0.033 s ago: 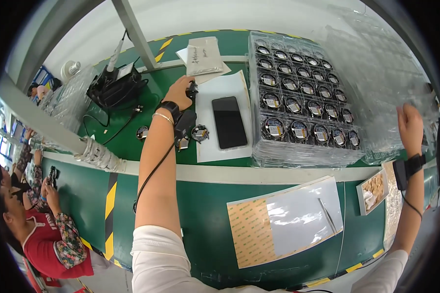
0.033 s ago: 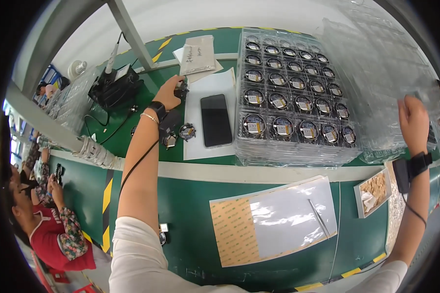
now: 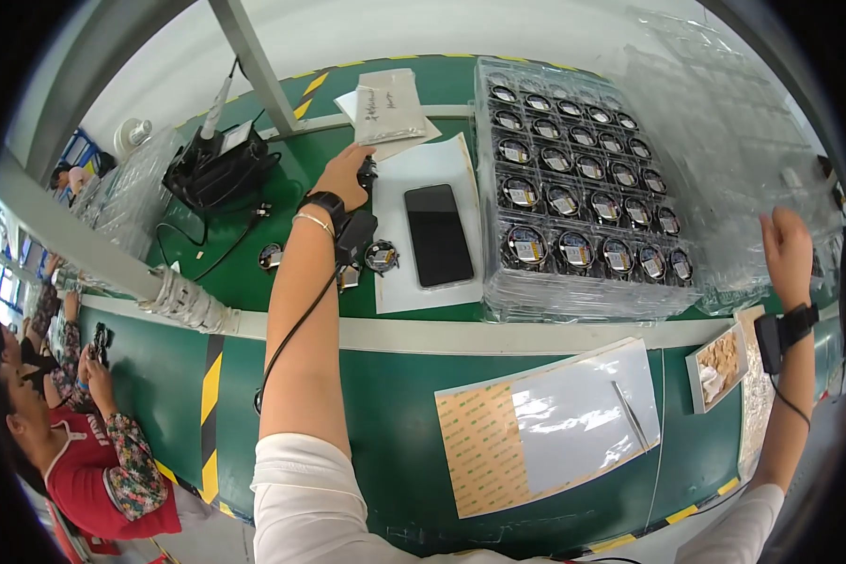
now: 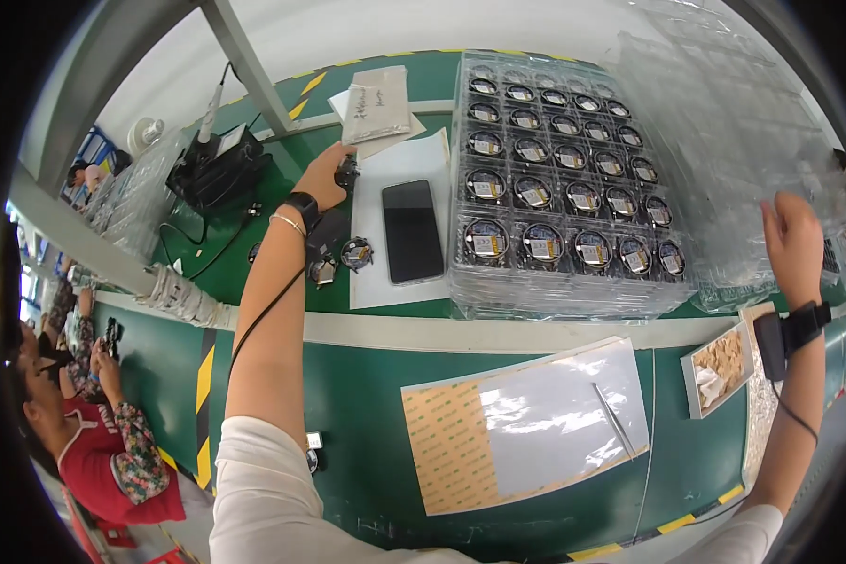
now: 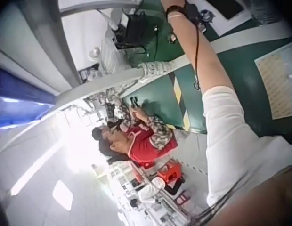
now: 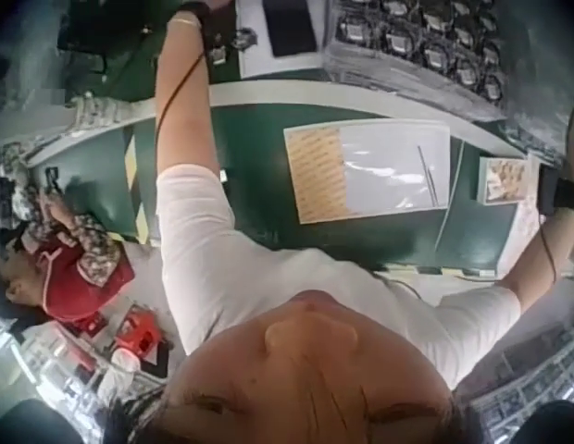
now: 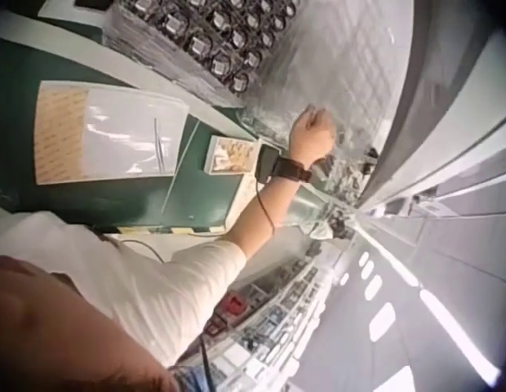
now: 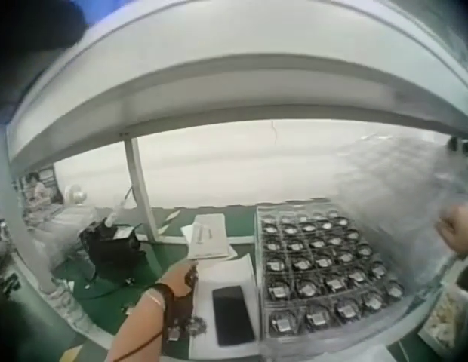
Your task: The person picks up a watch component and uses tweezers to apply a small adhesive piece to it, repeating this for several components. They then stack the finished components and place them into a plastic tray before clearing the used adhesive backing from the workspace.
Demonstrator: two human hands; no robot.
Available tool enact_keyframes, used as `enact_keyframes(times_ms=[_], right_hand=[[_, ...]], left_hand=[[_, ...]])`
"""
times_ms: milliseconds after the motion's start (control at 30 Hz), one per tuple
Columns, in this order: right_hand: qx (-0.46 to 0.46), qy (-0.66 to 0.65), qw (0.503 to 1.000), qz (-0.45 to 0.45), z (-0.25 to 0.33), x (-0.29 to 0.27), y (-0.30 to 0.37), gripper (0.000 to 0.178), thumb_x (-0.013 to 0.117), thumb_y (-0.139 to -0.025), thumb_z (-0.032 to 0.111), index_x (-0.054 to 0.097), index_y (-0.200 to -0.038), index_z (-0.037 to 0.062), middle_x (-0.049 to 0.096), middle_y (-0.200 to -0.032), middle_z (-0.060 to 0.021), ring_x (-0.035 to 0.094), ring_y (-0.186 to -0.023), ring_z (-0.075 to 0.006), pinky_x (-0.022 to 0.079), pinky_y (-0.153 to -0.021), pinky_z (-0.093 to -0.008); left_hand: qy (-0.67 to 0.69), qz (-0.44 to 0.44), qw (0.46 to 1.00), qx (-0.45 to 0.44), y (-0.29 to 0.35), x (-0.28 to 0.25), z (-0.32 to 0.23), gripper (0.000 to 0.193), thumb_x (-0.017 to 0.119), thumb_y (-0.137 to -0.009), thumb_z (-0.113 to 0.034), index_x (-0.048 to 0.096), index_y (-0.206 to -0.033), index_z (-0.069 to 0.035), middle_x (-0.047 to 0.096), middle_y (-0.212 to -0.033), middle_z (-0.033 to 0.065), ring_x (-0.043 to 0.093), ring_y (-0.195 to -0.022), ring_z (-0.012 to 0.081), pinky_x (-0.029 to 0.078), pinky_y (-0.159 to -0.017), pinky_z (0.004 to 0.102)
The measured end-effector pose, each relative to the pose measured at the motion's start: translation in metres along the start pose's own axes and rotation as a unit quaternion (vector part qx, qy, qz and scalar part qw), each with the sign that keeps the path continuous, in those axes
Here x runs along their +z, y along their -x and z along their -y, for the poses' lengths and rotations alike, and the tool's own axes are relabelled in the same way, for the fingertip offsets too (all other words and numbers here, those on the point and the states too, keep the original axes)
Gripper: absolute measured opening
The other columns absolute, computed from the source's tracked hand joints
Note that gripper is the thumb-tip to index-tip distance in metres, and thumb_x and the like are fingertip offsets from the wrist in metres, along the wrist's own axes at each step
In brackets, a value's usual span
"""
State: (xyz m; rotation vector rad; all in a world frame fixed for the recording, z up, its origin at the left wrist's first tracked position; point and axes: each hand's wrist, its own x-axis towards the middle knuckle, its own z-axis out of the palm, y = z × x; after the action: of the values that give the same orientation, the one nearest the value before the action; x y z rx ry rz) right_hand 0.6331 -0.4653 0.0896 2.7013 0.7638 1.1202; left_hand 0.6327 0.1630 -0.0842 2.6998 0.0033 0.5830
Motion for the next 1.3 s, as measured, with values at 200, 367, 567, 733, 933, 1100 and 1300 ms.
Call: enact_keyframes(times_ms=[200,367,567,733,933,1100,1300], right_hand=[[0.08,-0.083,0.988,0.106,0.012,-0.005,0.027,0.037,0.061,-0.081,0.012,0.032,-0.064,-0.0021,0.03,-0.056,-0.0148,0.03,-0.05,-0.0293,0.024,-0.049,-0.0395],[0.077,-0.066,0.99,0.099,0.021,-0.01,0.03,0.036,0.062,-0.08,0.013,0.034,-0.063,-0.0023,0.032,-0.055,-0.0145,0.033,-0.05,-0.0287,0.025,-0.049,-0.039],[0.087,-0.076,0.991,0.066,0.022,-0.012,0.034,0.036,0.062,-0.081,0.014,0.036,-0.063,-0.0023,0.034,-0.055,-0.014,0.034,-0.05,-0.0287,0.027,-0.049,-0.0387],[0.093,-0.054,0.991,0.082,0.02,-0.007,0.033,0.035,0.062,-0.081,0.015,0.037,-0.064,-0.002,0.036,-0.056,-0.0143,0.037,-0.052,-0.029,0.029,-0.05,-0.039],[0.104,-0.061,0.988,0.095,0.021,-0.014,0.031,0.025,0.063,-0.08,0.013,0.045,-0.071,-0.0013,0.047,-0.065,-0.0133,0.046,-0.06,-0.028,0.035,-0.055,-0.0369],[-0.011,0.015,0.989,-0.143,0.048,-0.041,0.04,0.014,0.062,-0.081,0.01,0.052,-0.084,-0.0006,0.054,-0.08,-0.0131,0.052,-0.072,-0.0278,0.041,-0.065,-0.0336],[0.179,-0.206,0.954,0.124,0.112,-0.053,0.13,0.012,0.06,-0.081,0.007,0.055,-0.088,-0.0006,0.056,-0.082,-0.0118,0.055,-0.073,-0.0245,0.043,-0.061,-0.0313]], left_hand=[[-0.126,0.183,0.974,-0.052,-0.029,-0.002,-0.015,0.038,0.062,-0.067,-0.007,0.06,-0.106,-0.006,0.061,-0.105,0.015,0.055,-0.102,0.0343,0.047,-0.089,0.0381],[-0.169,0.189,0.961,-0.107,-0.021,-0.015,-0.041,0.034,0.066,-0.066,-0.011,0.062,-0.099,-0.005,0.062,-0.104,0.0155,0.056,-0.1,0.0335,0.047,-0.088,0.0373],[-0.117,0.141,0.977,-0.104,-0.011,-0.019,-0.021,0.047,0.073,-0.06,-0.018,0.062,-0.104,-0.006,0.062,-0.106,0.0154,0.057,-0.099,0.0332,0.047,-0.088,0.0375],[-0.109,0.204,0.972,-0.034,-0.031,-0.011,-0.005,0.061,0.078,-0.055,-0.021,0.059,-0.112,-0.008,0.061,-0.109,0.0164,0.057,-0.103,0.0329,0.047,-0.089,0.0378],[-0.01,0.212,0.977,-0.018,-0.034,-0.022,0.014,0.076,0.079,-0.054,-0.019,0.051,-0.122,-0.004,0.058,-0.115,0.0162,0.053,-0.111,0.0296,0.042,-0.094,0.0347],[-0.012,0.12,0.993,-0.008,0.008,-0.07,-0.01,0.065,0.074,-0.062,-0.017,0.051,-0.122,-0.005,0.056,-0.117,0.0158,0.051,-0.113,0.031,0.039,-0.097,0.0352],[-0.02,0.089,0.995,0.028,0.153,-0.136,-0.072,0.038,0.066,-0.073,-0.013,0.059,-0.109,-0.003,0.059,-0.11,0.0167,0.054,-0.105,0.0338,0.042,-0.092,0.0378]])
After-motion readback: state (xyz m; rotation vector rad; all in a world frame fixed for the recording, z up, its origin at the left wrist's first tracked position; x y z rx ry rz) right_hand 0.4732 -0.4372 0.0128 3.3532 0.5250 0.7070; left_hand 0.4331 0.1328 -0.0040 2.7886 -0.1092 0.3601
